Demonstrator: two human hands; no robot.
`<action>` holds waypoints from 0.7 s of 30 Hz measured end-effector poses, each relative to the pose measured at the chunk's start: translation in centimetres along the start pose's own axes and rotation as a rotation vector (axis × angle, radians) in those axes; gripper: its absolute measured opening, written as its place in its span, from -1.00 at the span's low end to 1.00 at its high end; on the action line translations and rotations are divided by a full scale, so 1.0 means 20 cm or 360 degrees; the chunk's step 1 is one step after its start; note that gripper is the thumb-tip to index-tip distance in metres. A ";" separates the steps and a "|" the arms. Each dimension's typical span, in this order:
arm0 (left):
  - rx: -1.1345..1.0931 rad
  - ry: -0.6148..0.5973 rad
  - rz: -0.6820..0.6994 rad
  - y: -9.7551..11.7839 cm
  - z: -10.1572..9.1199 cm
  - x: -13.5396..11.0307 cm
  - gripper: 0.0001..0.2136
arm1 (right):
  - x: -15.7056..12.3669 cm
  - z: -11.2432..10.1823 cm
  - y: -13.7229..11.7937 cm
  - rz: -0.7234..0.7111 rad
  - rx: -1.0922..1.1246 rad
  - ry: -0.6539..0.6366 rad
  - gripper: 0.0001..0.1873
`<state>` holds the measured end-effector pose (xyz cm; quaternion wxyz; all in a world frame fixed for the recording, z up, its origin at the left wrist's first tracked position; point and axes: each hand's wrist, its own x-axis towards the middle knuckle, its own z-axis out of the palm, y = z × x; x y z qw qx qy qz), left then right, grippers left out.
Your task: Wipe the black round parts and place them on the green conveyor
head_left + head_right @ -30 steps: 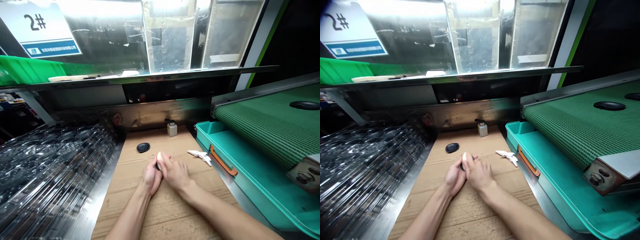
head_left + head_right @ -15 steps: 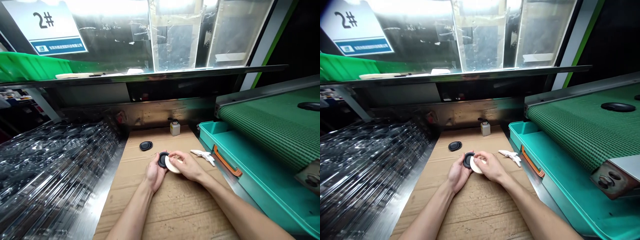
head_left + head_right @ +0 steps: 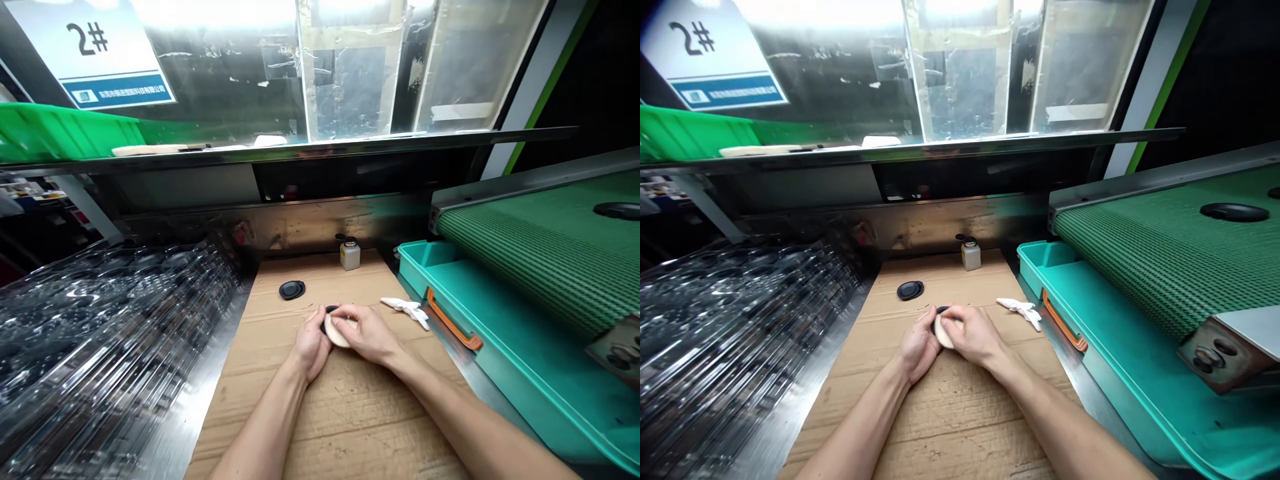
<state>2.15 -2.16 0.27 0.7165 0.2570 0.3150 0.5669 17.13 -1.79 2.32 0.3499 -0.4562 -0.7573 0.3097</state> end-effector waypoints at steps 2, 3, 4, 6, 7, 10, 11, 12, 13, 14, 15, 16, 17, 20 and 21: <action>-0.0036 -0.0018 -0.0031 0.00 0.00 0.00 -0.76 | 0.00 0.01 -0.01 -0.0065 -0.0016 -0.0107 -0.73; -0.0053 -0.0040 -0.0059 0.00 -0.01 0.00 -0.76 | -0.01 0.01 -0.01 -0.0039 -0.0079 -0.0052 -0.71; -0.0069 -0.0070 -0.0087 0.00 -0.01 0.00 -0.75 | -0.01 0.02 -0.01 0.0012 -0.0166 0.0068 -0.69; -0.0101 -0.0111 -0.0111 0.00 -0.01 0.01 -0.75 | -0.01 0.04 -0.01 0.0092 -0.0375 0.0301 -0.63; -0.0118 -0.0121 -0.0126 0.00 -0.01 0.01 -0.75 | -0.01 0.05 -0.02 0.0101 -0.0493 0.0336 -0.62; -0.0150 -0.0091 -0.0143 0.00 -0.01 0.01 -0.73 | -0.01 0.11 -0.04 0.0161 -0.0883 0.0301 -0.58; -0.0148 -0.0081 -0.0146 0.00 -0.01 0.01 -0.72 | -0.01 0.13 -0.05 0.0223 -0.0994 0.0323 -0.57; -0.0146 -0.0076 -0.0148 0.00 -0.01 0.01 -0.71 | -0.01 0.14 -0.05 0.0274 -0.1077 0.0340 -0.56; -0.0152 -0.0083 -0.0152 0.00 -0.01 0.01 -0.71 | 0.00 0.16 -0.06 0.0286 -0.1129 0.0335 -0.55; -0.0168 -0.0098 -0.0165 0.01 -0.01 0.01 -0.71 | 0.00 0.17 -0.06 0.0254 -0.1155 0.0303 -0.54; -0.0188 -0.0108 -0.0183 0.01 -0.01 0.01 -0.72 | 0.00 0.17 -0.06 0.0205 -0.1164 0.0258 -0.53; -0.0209 -0.0101 -0.0188 0.01 -0.02 0.01 -0.73 | 0.00 0.17 -0.05 0.0170 -0.1162 0.0224 -0.53; -0.0227 -0.0077 -0.0180 0.01 -0.02 0.01 -0.73 | 0.01 0.16 -0.04 0.0173 -0.1152 0.0226 -0.52; -0.0247 -0.0017 -0.0151 0.03 -0.02 0.02 -0.74 | 0.04 0.09 0.02 0.0344 -0.1069 0.0421 -0.52; -0.0254 -0.0023 -0.0163 0.03 -0.02 0.01 -0.74 | 0.04 0.06 0.05 0.0380 -0.1031 0.0486 -0.52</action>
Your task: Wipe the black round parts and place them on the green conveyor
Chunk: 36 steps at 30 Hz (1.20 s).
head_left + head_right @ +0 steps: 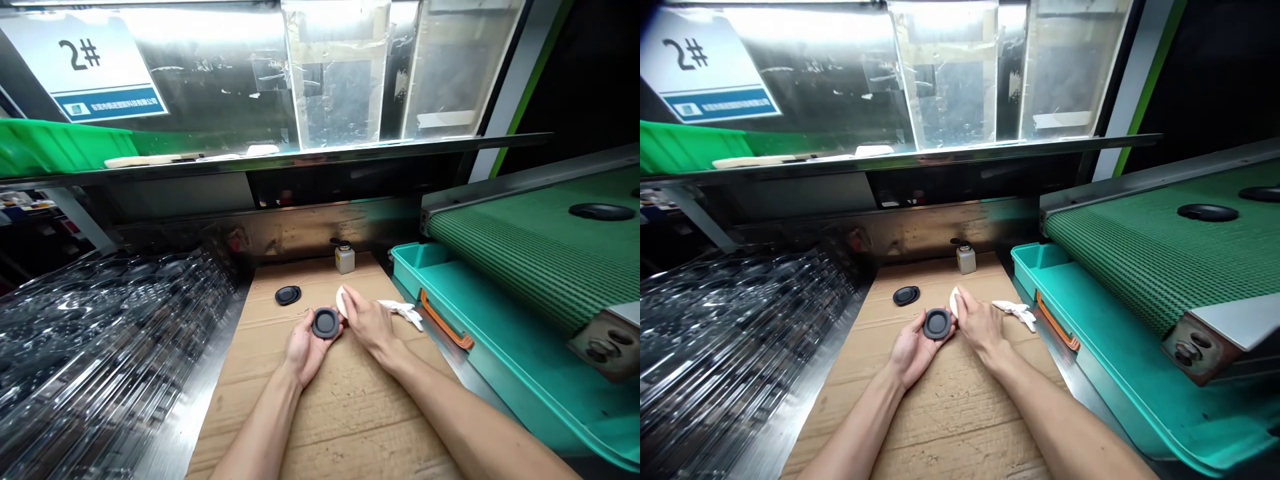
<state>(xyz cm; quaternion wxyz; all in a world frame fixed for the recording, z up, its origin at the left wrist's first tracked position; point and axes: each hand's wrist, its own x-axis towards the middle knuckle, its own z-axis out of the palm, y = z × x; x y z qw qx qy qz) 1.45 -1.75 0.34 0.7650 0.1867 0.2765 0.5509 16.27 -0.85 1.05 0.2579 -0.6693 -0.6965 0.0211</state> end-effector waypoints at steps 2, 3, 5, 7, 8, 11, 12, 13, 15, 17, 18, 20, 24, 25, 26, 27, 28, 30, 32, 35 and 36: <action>-0.0024 -0.0022 -0.0046 0.01 0.00 -0.01 -0.73 | 0.02 0.00 0.06 0.0037 0.0088 0.0042 -0.53; -0.0039 -0.0032 -0.0067 0.02 0.00 -0.02 -0.72 | 0.03 0.00 0.08 0.0046 0.0135 0.0046 -0.54; -0.0070 -0.0059 -0.0102 0.03 0.00 -0.04 -0.70 | 0.03 0.00 0.12 0.0059 0.0228 0.0037 -0.56; -0.0087 -0.0101 -0.0140 0.05 0.01 -0.05 -0.69 | 0.02 0.01 0.13 0.0069 0.0277 0.0020 -0.57; -0.0084 -0.0115 -0.0152 0.05 0.02 -0.06 -0.69 | 0.02 0.01 0.13 0.0070 0.0276 0.0007 -0.57; 0.0057 -0.0118 -0.0111 0.05 0.04 -0.07 -0.67 | 0.02 0.01 0.12 0.0065 0.0230 -0.0038 -0.56; 0.0169 -0.0099 -0.0039 0.04 0.05 -0.08 -0.65 | 0.02 0.01 0.12 0.0061 0.0218 -0.0048 -0.56; 0.0306 -0.0073 0.0073 0.02 0.06 -0.08 -0.61 | 0.02 0.01 0.12 0.0055 0.0210 -0.0055 -0.56; 0.0604 -0.0031 0.0373 -0.01 0.08 -0.09 -0.46 | 0.02 0.01 0.12 0.0043 0.0190 -0.0052 -0.57; 0.0857 -0.0038 0.0644 -0.05 0.10 -0.12 -0.30 | 0.02 0.01 0.12 0.0035 0.0163 -0.0049 -0.58; 0.0956 -0.0058 0.0735 -0.06 0.12 -0.13 -0.25 | 0.02 0.01 0.13 0.0037 0.0151 -0.0048 -0.58; 0.1109 -0.0093 0.0843 -0.08 0.15 -0.16 -0.20 | 0.02 0.01 0.13 0.0041 0.0139 -0.0060 -0.58; 0.1098 -0.0122 0.0903 -0.08 0.19 -0.19 -0.19 | 0.02 0.00 0.13 0.0036 0.0133 -0.0082 -0.57; 0.1060 -0.0134 0.0905 -0.08 0.19 -0.19 -0.19 | 0.02 0.00 0.13 0.0033 0.0128 -0.0086 -0.57; 0.1043 -0.0147 0.0911 -0.08 0.18 -0.19 -0.19 | 0.02 0.00 0.13 0.0030 0.0121 -0.0088 -0.57; 0.1058 -0.0160 0.0922 -0.08 0.18 -0.19 -0.19 | 0.02 0.00 0.13 0.0026 0.0115 -0.0089 -0.56; 0.1101 -0.0173 0.0939 -0.07 0.17 -0.19 -0.18 | 0.02 0.00 0.13 0.0020 0.0110 -0.0089 -0.56; 0.1226 -0.0195 0.0978 -0.07 0.16 -0.18 -0.18 | 0.01 0.01 0.13 0.0007 0.0114 -0.0086 -0.56; 0.1331 -0.0198 0.1009 -0.08 0.16 -0.18 -0.18 | 0.01 0.01 0.13 -0.0005 0.0131 -0.0087 -0.56; 0.1415 -0.0143 0.1074 -0.08 0.17 -0.18 -0.24 | 0.02 0.01 0.13 -0.0004 0.0135 -0.0089 -0.56; 0.1496 -0.0142 0.1102 -0.07 0.16 -0.18 -0.31 | 0.02 0.01 0.13 0.0000 0.0135 -0.0095 -0.56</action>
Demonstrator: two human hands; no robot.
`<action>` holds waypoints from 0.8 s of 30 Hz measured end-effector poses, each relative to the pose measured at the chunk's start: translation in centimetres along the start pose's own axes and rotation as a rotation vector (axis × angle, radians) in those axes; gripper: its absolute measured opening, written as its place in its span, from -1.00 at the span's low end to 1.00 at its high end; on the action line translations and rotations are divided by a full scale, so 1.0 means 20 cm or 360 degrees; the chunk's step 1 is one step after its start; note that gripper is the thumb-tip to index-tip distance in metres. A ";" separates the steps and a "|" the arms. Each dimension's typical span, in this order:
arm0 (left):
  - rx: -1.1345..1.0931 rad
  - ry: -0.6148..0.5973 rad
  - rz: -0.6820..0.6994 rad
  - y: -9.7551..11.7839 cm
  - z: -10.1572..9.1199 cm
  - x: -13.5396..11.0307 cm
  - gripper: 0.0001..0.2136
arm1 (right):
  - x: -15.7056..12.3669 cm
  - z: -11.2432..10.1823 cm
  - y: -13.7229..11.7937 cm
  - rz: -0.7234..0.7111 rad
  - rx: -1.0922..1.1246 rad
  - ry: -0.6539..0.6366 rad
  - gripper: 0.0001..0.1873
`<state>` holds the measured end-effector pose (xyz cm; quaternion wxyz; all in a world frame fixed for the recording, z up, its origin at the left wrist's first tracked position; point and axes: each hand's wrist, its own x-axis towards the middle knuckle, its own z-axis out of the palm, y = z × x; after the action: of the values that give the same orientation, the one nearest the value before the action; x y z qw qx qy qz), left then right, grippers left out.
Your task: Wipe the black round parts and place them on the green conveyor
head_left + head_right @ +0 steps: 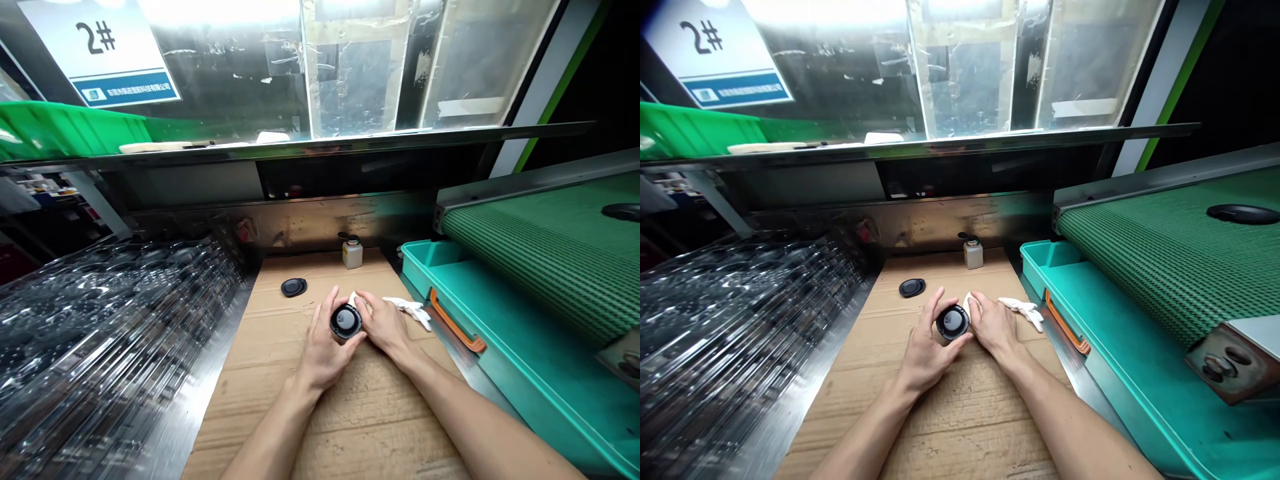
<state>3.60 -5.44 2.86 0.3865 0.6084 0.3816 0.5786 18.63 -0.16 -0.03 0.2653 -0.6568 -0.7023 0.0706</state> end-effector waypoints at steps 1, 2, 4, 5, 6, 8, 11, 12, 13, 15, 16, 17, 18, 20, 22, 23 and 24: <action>0.0119 -0.0045 0.0016 0.00 -0.02 0.01 -0.44 | 0.00 0.00 0.00 0.0005 0.0006 -0.0004 -0.56; 0.0277 -0.0110 0.0006 -0.01 -0.05 0.03 -0.61 | 0.00 0.01 0.01 0.0005 0.0021 -0.0003 -0.56; 0.0676 -0.0221 -0.0110 -0.02 -0.13 0.06 -0.72 | 0.01 0.02 0.02 -0.0007 0.0065 0.0018 -0.58; 0.0888 -0.0225 -0.0214 -0.03 -0.18 0.07 -0.64 | 0.01 0.02 0.02 -0.0015 0.0085 0.0034 -0.59; 0.1098 -0.0187 -0.0326 -0.05 -0.23 0.08 -0.58 | 0.01 0.03 0.02 -0.0021 0.0098 0.0047 -0.59; 0.1500 -0.0098 -0.0516 -0.07 -0.32 0.09 -0.55 | 0.01 0.04 0.03 -0.0029 0.0110 0.0052 -0.60; 0.1868 -0.0033 -0.0557 -0.10 -0.38 0.08 -0.52 | 0.01 0.04 0.03 -0.0024 0.0108 0.0055 -0.60; 0.1908 -0.0022 -0.0509 -0.11 -0.39 0.07 -0.51 | 0.00 0.04 0.03 -0.0019 0.0110 0.0060 -0.60; 0.1911 -0.0016 -0.0456 -0.12 -0.39 0.07 -0.49 | 0.00 0.04 0.03 -0.0011 0.0111 0.0064 -0.60; 0.1843 -0.0047 -0.0401 -0.12 -0.39 0.07 -0.43 | 0.00 0.03 0.02 0.0012 0.0105 0.0067 -0.59; 0.1784 -0.0091 -0.0402 -0.12 -0.39 0.07 -0.40 | 0.01 0.03 0.02 0.0026 0.0094 0.0066 -0.59; 0.1724 -0.0150 -0.0408 -0.11 -0.40 0.08 -0.38 | 0.01 0.03 0.01 0.0039 0.0079 0.0062 -0.59; 0.1674 -0.0211 -0.0412 -0.10 -0.40 0.08 -0.40 | 0.01 0.03 0.01 0.0047 0.0062 0.0056 -0.59; 0.1615 -0.0335 -0.0419 -0.06 -0.40 0.08 -0.49 | 0.02 0.03 0.01 0.0049 0.0029 0.0040 -0.59; 0.1599 -0.0452 -0.0423 -0.02 -0.41 0.04 -0.59 | 0.02 0.03 0.00 0.0048 -0.0003 0.0037 -0.59; 0.1600 -0.0508 -0.0431 0.00 -0.42 0.01 -0.62 | 0.02 0.03 0.00 0.0048 -0.0017 0.0041 -0.59; 0.1604 -0.0563 -0.0442 0.02 -0.44 -0.03 -0.62 | 0.02 0.03 -0.01 0.0052 -0.0030 0.0047 -0.59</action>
<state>-5.18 -5.87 3.27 0.1783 0.7501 0.6172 0.1568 18.22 0.39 -0.33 0.2683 -0.6716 -0.6881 0.0586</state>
